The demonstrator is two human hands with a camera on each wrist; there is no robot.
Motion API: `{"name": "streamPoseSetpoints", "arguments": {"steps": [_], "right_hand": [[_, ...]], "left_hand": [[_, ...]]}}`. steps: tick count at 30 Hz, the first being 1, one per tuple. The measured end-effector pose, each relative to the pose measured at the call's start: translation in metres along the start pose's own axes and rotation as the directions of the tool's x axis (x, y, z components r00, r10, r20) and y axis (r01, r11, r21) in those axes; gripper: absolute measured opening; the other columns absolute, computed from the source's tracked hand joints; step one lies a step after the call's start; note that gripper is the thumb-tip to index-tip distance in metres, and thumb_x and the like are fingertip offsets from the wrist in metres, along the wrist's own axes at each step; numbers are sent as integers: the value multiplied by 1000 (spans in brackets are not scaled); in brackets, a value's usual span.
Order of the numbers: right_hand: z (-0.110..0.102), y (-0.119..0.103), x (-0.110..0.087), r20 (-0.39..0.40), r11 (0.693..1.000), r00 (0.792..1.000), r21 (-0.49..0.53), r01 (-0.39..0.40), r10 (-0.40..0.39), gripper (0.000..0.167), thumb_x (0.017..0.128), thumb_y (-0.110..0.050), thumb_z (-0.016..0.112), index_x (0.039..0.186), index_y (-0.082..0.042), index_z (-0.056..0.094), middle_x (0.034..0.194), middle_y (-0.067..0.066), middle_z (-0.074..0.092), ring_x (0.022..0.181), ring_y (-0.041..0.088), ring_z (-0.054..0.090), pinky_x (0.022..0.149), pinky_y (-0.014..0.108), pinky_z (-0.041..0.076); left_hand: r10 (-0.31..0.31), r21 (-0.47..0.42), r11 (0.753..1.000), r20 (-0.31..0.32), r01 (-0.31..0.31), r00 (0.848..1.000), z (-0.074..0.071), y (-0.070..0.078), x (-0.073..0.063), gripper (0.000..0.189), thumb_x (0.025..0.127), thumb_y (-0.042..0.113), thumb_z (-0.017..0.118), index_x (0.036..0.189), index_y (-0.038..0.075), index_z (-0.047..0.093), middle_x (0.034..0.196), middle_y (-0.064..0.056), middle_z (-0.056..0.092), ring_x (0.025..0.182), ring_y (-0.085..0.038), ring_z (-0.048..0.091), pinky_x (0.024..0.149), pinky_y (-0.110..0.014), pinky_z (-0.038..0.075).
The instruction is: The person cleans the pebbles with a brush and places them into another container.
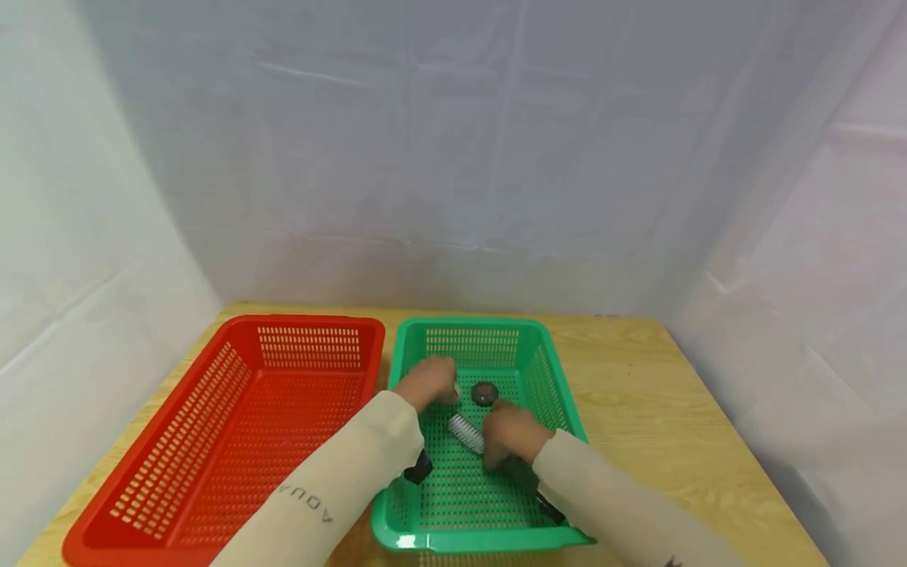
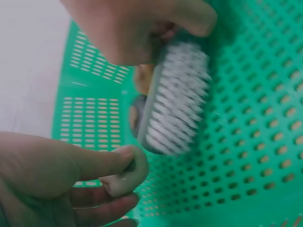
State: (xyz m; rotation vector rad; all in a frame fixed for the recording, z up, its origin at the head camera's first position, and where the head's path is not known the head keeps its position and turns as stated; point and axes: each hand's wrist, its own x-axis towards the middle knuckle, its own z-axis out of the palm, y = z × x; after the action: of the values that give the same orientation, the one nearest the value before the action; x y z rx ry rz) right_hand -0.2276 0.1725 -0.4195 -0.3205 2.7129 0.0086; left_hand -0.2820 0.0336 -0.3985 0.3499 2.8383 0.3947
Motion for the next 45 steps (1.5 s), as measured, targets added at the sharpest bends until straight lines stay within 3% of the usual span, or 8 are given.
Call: {"name": "streamPoseSetpoints", "arguments": {"steps": [7,11,14,19,24,33,38,45], "right_hand": [[-19,6,-2,90,997,996,73,7,-14,18,78,7,59,68,-7,54,74,9,58,53,19,57,44,29,49],[-29,7,-7,93,992,993,114,60,-71,23,87,4,56,67,-7,54,69,7,57,51,17,56,44,28,47],[-38,12,-10,43,979,990,159,126,-135,24,92,-1,54,68,-8,54,65,4,55,49,13,49,43,25,41],[-60,24,-13,-32,940,983,288,181,-180,21,99,-7,46,87,2,62,65,6,61,51,13,56,43,25,47],[-72,38,-15,-121,886,981,422,189,-152,25,103,-6,37,102,9,56,66,12,63,50,17,60,46,29,54],[-61,53,-7,-504,879,863,402,258,-23,38,105,-13,38,136,6,45,83,17,63,66,26,64,66,42,55],[-53,53,-6,-639,857,769,408,314,23,35,105,-15,41,131,4,54,88,17,62,75,31,58,70,47,50],[-54,48,-5,-667,828,745,418,372,2,31,104,-16,46,128,1,57,68,4,49,53,14,40,48,30,39]], "left_hand": [[49,-183,981,-100,-67,994,-28,5,2,21,88,19,73,97,2,65,90,-10,63,75,-21,51,67,-33,46],[21,-403,913,-123,-69,992,-40,0,-2,27,89,26,72,103,3,70,96,-10,66,78,-21,56,66,-32,49],[15,-642,763,-93,-72,996,-48,-6,-6,33,91,25,68,114,1,67,104,-12,65,77,-17,55,66,-29,50],[-10,-928,374,-2,2,1000,-57,-14,-1,36,93,16,67,122,-5,61,100,-11,61,79,-17,60,78,-31,58],[-25,-972,218,81,85,996,-59,-20,3,41,93,14,67,129,-2,57,100,-11,64,91,-22,67,79,-29,59],[-2,-988,77,136,135,991,-41,-24,3,37,94,12,66,129,0,61,105,-15,65,73,-15,65,70,-23,58],[6,-986,80,145,144,989,-31,-24,1,36,95,14,66,127,0,62,103,-15,65,73,-14,65,69,-23,59],[-2,-982,92,168,167,986,-32,-24,1,40,98,27,61,126,-2,60,104,-17,64,72,-15,65,69,-22,58]]}}
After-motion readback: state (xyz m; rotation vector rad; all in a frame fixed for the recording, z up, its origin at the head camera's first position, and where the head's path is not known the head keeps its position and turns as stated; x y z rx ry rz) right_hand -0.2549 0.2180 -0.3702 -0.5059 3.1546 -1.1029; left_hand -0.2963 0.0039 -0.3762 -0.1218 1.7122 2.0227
